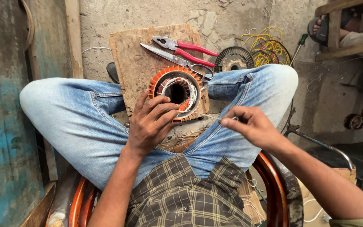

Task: The person sits cross-legged and winds white wire into the slots of an orange motor stator resting on their lap. They use a green-handled screwdriver to press the wire into the slots and continue winding by hand.

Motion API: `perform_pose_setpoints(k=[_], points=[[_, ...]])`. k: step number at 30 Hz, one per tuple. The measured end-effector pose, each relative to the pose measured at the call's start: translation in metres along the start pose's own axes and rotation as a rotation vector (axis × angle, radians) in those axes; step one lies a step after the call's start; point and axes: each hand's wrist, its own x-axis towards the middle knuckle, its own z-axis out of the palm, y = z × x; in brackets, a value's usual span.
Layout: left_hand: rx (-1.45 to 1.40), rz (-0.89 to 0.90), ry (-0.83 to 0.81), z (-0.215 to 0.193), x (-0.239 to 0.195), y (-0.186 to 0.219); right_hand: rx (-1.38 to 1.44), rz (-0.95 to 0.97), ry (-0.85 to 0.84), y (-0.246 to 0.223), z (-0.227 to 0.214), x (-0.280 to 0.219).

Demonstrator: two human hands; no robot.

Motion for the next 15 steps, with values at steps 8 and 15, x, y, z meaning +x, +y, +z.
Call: perform_pose_setpoints(k=[8,15], points=[[-0.001,-0.014,0.001,-0.001,0.001,0.0,0.521,0.009,0.066,-0.044,0.039,0.078],[0.019,0.011,0.002,0.002,-0.001,0.0,0.185,-0.096,0.008,-0.052,0.027,0.072]])
